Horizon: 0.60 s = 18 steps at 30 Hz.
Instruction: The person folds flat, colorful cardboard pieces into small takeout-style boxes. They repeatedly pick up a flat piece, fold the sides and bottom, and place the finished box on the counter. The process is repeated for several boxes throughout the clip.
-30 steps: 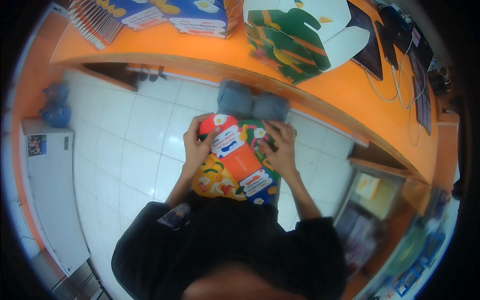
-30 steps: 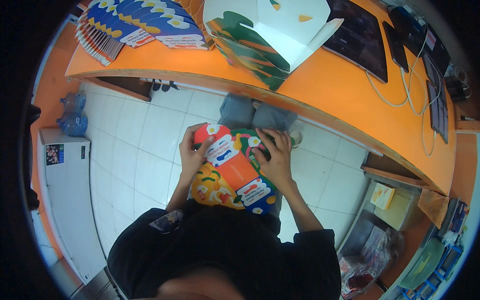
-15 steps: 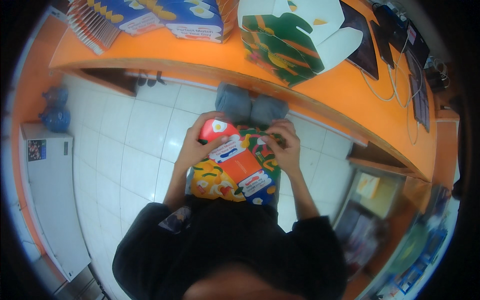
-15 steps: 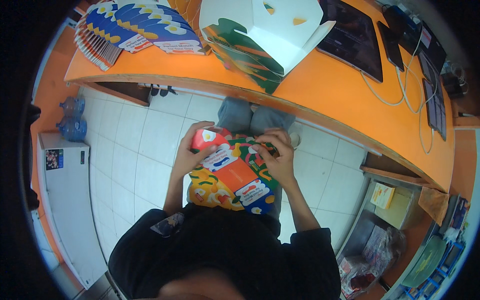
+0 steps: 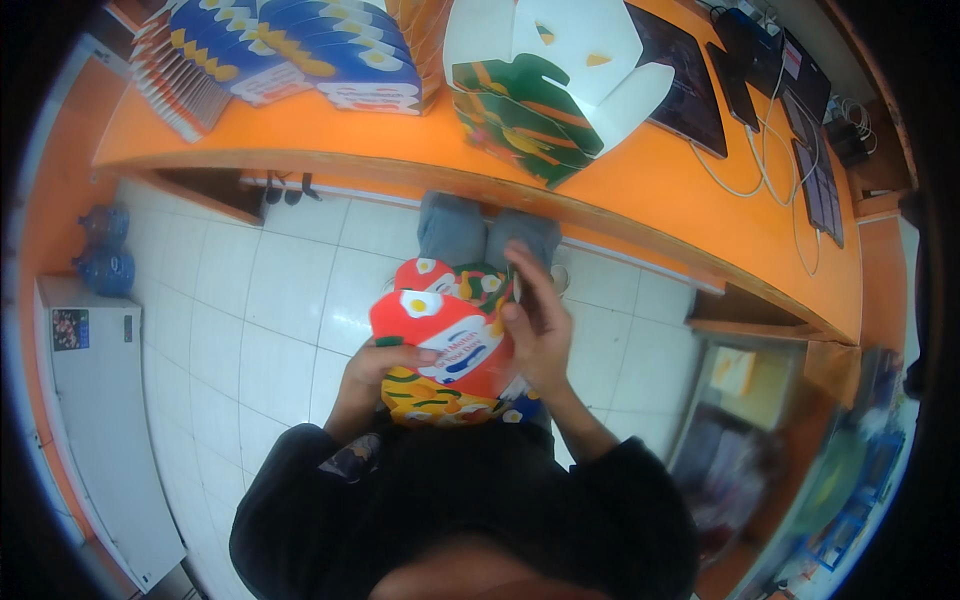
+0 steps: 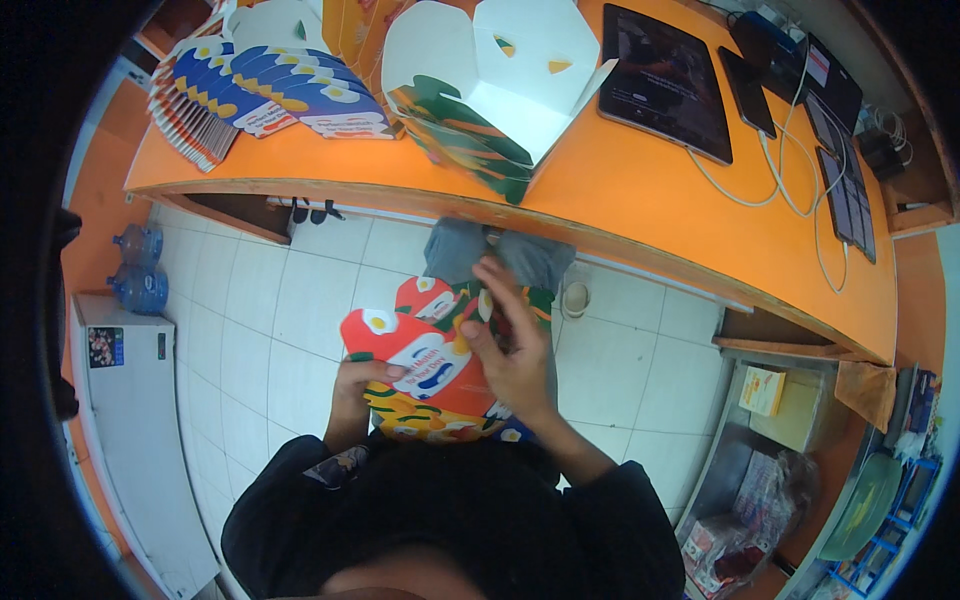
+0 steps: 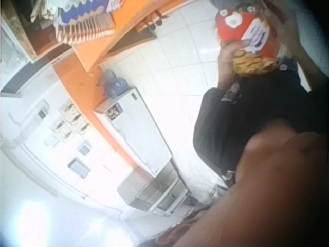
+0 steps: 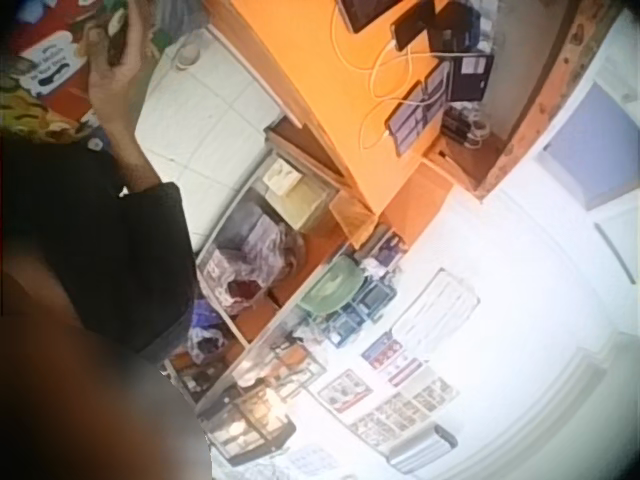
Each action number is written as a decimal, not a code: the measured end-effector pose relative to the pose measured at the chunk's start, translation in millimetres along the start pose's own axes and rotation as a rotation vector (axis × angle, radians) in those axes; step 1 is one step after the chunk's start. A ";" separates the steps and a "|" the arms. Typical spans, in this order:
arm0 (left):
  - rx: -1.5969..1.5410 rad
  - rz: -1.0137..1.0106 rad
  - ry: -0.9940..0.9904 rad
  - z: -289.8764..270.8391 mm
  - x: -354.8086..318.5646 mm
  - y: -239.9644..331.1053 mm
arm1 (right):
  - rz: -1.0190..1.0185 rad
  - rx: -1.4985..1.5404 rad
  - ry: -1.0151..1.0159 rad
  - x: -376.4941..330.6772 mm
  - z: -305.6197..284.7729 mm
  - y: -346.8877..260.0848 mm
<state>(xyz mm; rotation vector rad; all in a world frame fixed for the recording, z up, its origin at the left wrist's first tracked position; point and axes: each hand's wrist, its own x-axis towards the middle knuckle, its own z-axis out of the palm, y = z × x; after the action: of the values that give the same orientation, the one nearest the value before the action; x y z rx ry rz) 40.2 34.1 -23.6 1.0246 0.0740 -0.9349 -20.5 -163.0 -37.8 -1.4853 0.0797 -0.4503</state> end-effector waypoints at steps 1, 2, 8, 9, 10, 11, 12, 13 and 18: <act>0.031 -0.039 0.038 3.9 -1.2 1.3 | 0.069 0.051 -0.037 -4.5 4.0 -2.1; 0.056 -0.052 0.035 7.2 -0.9 2.2 | 0.123 0.114 -0.069 -8.2 6.6 -5.0; 0.073 0.041 -0.031 8.7 1.3 4.9 | 0.286 0.147 -0.181 -9.5 -2.3 -28.9; 0.042 0.013 0.001 8.5 2.3 4.0 | 0.310 0.155 -0.200 -7.3 -6.1 -31.6; 0.009 -0.001 0.016 8.9 2.5 2.6 | 0.325 0.177 -0.216 -5.5 -8.1 -33.4; -0.050 0.019 -0.012 9.8 3.4 1.3 | 0.344 0.182 -0.198 -4.1 -8.4 -34.6; -0.013 0.029 0.005 11.1 7.1 0.0 | 0.353 0.201 -0.176 -2.5 -8.0 -35.2; 0.000 0.073 -0.024 12.8 12.7 -1.2 | 0.361 0.227 -0.161 -0.6 -7.7 -35.4; 0.297 0.353 0.007 16.8 31.0 0.1 | 0.293 0.133 0.016 6.1 -6.3 -34.3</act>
<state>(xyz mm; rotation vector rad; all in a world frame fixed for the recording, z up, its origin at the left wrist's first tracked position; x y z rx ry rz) 53.8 1.9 -28.4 1.2660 -0.2406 -0.6288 -25.2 -171.6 -3.9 -1.3141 0.2715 -0.2250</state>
